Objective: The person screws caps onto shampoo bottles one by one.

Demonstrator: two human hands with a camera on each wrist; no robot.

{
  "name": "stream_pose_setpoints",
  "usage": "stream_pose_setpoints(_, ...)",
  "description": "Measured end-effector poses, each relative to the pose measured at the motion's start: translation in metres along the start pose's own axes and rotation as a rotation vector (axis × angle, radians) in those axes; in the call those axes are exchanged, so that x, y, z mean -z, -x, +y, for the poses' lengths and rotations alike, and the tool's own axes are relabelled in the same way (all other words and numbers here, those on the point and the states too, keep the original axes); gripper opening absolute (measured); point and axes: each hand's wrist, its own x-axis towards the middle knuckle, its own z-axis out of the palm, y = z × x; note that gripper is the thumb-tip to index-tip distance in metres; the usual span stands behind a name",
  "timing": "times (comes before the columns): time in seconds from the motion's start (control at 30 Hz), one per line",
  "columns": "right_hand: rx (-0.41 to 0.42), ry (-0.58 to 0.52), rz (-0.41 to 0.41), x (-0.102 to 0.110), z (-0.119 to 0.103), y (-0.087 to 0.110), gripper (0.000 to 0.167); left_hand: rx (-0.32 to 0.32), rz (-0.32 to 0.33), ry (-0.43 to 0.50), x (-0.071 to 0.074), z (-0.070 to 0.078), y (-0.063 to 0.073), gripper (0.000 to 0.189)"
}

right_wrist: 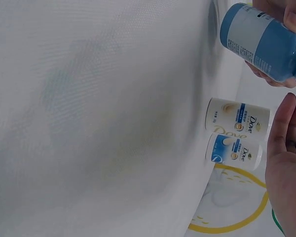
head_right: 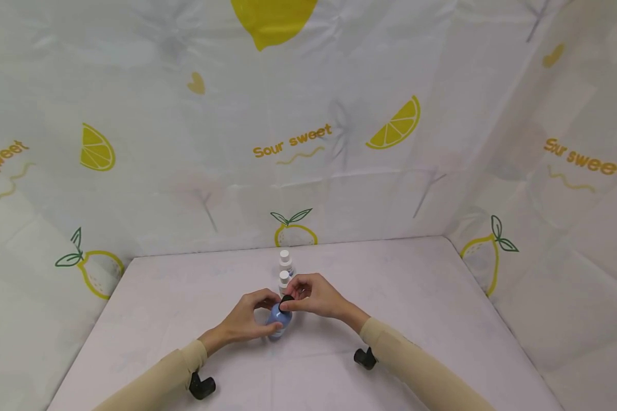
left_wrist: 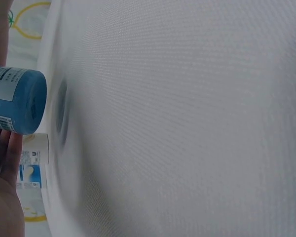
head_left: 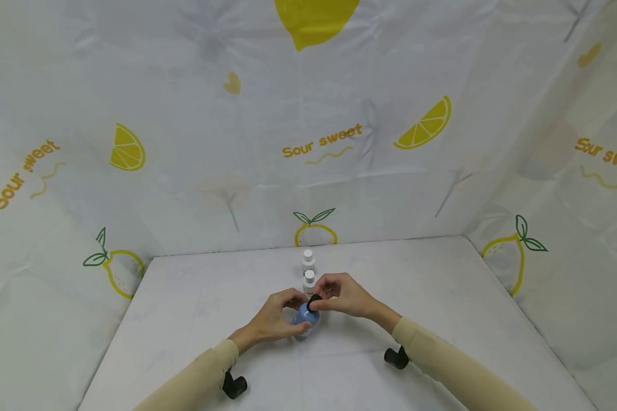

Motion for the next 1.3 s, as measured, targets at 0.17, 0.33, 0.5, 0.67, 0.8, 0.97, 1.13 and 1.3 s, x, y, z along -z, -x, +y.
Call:
stream_pose_setpoints(0.17,-0.002,0.011,0.01,-0.002,-0.001,0.001,0.017,0.004,0.0,-0.001,0.0,0.0,0.0,0.041)
stream_pose_setpoints(0.33,-0.016,0.015,0.009,-0.002,-0.004,0.002,0.019,0.015,-0.002,0.004,0.0,0.0,0.0,0.041)
stream_pose_setpoints(0.5,-0.03,0.009,-0.003,-0.001,-0.004,0.002,0.022,0.02,-0.002,0.0,0.0,0.0,0.002,0.042)
stream_pose_setpoints(0.67,-0.025,-0.012,-0.045,0.006,-0.003,0.002,0.025,0.026,-0.002,0.002,-0.001,-0.001,0.002,0.043)
stream_pose_setpoints(0.8,-0.003,-0.083,-0.127,0.013,-0.002,0.002,0.034,0.007,0.0,0.009,-0.001,-0.001,0.002,0.043)
stream_pose_setpoints(0.97,0.023,-0.161,-0.229,0.019,-0.001,0.0,0.04,-0.017,0.002,0.013,0.001,-0.002,0.001,0.042)
stream_pose_setpoints(1.13,0.089,-0.147,-0.282,0.02,0.0,-0.002,0.04,-0.023,0.0,0.015,0.002,-0.002,-0.001,0.043)
stream_pose_setpoints(1.3,0.099,-0.138,-0.289,0.021,0.0,-0.003,0.04,-0.017,-0.012,0.021,0.002,-0.001,-0.001,0.045)
